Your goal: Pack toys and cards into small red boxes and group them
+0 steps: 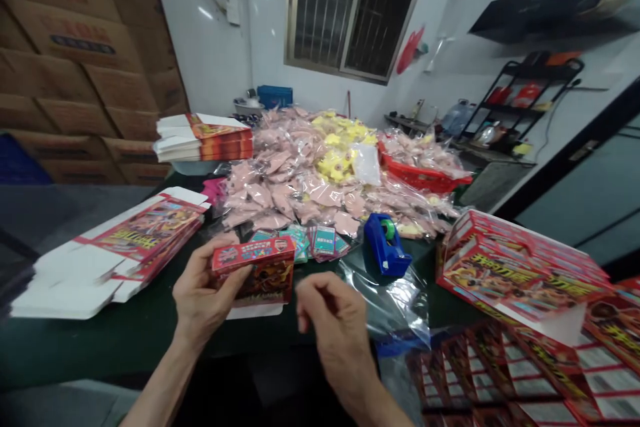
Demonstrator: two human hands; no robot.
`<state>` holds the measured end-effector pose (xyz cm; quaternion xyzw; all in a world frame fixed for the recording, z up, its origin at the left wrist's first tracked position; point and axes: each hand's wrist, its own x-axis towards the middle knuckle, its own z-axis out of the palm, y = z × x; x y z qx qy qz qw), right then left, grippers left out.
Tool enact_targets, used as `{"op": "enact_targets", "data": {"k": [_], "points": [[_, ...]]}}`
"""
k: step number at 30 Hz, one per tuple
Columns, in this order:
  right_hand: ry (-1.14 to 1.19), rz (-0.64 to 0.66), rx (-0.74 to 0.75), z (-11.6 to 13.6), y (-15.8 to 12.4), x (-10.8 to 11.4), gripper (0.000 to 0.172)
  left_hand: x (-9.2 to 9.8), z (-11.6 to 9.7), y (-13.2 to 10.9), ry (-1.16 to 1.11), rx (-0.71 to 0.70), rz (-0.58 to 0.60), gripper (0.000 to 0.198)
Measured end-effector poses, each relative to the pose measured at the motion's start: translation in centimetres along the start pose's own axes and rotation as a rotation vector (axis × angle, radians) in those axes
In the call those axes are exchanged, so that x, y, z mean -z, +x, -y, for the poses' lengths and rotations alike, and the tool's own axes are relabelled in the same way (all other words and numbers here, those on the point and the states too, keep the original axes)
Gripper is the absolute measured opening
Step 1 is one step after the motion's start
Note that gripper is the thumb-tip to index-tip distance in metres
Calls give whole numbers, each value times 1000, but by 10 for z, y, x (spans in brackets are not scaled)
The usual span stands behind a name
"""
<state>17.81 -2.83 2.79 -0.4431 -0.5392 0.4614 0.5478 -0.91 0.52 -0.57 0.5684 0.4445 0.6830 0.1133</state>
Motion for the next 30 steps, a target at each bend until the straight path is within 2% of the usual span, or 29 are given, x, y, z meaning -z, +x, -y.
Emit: {"op": "enact_targets", "data": {"k": [3, 6, 11, 16, 18, 21, 26, 30], "points": [[273, 88, -53, 10, 3, -50, 26, 1, -5, -3, -31, 5, 28, 35], [331, 78, -123, 6, 8, -68, 31, 2, -5, -6, -36, -20, 45, 37], [329, 16, -192, -1, 8, -68, 34, 9, -2, -3, 72, -135, 70, 37], [359, 22, -241, 4, 9, -69, 37, 20, -10, 14, 124, -397, 314, 35], [361, 23, -255, 5, 9, -69, 38, 22, -12, 19, 141, -441, 359, 33], [381, 35, -271, 5, 9, -68, 38, 23, -13, 20, 170, -449, 389, 32], [402, 21, -282, 6, 11, -68, 40, 21, -12, 15, 181, -371, 385, 48], [350, 18, -343, 13, 13, -68, 43, 22, -14, 13, 218, -424, 402, 37]]}}
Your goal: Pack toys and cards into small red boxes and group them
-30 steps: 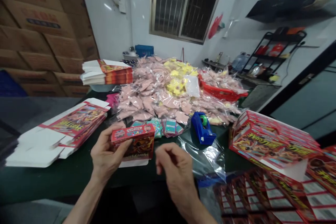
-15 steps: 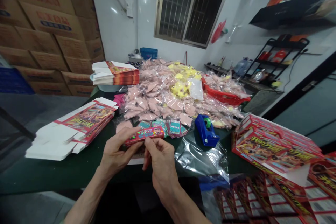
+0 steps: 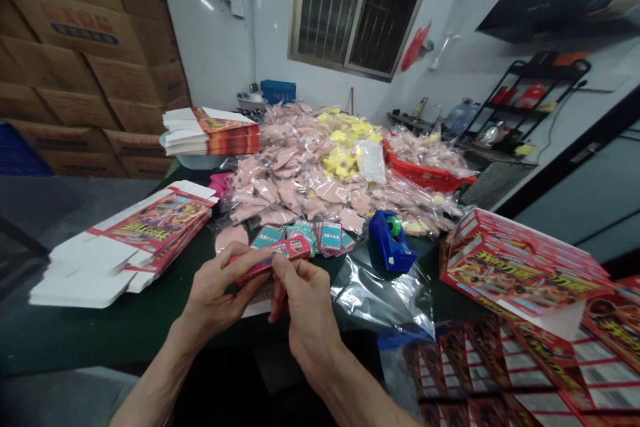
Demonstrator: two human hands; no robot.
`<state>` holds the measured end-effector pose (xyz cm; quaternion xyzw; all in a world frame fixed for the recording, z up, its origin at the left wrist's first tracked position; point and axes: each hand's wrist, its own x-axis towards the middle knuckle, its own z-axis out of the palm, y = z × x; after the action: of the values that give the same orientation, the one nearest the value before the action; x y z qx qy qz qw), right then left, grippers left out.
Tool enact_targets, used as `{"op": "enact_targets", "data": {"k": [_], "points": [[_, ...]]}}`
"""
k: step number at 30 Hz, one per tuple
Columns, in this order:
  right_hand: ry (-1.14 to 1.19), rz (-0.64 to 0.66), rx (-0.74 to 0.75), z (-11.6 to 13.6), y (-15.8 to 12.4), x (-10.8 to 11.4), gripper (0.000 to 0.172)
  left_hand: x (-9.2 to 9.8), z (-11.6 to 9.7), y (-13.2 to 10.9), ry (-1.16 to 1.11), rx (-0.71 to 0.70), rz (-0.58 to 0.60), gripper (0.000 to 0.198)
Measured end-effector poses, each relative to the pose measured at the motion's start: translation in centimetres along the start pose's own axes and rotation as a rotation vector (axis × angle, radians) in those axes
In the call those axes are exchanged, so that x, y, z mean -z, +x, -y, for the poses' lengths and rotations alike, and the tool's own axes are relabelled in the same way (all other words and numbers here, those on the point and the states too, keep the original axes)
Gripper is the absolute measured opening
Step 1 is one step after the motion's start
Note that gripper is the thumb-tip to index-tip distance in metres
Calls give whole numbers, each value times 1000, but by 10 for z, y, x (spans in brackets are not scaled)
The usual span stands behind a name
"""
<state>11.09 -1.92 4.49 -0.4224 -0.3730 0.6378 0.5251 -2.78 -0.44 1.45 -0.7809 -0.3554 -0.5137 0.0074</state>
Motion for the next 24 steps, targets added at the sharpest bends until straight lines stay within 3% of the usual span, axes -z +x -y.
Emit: {"op": "enact_targets", "data": {"k": [4, 10, 16, 19, 24], "points": [[-15, 26, -87, 5, 2, 2, 42, 3, 1, 7, -34, -31, 39, 33], [88, 201, -119, 3, 5, 15, 35, 4, 5, 12, -156, -17, 25, 32], [10, 63, -93, -18, 8, 15, 44, 6, 4, 13, -186, -5, 28, 32], [0, -35, -198, -47, 13, 13, 52, -1, 3, 16, -173, -6, -61, 27], [-38, 12, -307, -71, 18, 26, 56, -8, 7, 16, -110, 114, -231, 19]]}}
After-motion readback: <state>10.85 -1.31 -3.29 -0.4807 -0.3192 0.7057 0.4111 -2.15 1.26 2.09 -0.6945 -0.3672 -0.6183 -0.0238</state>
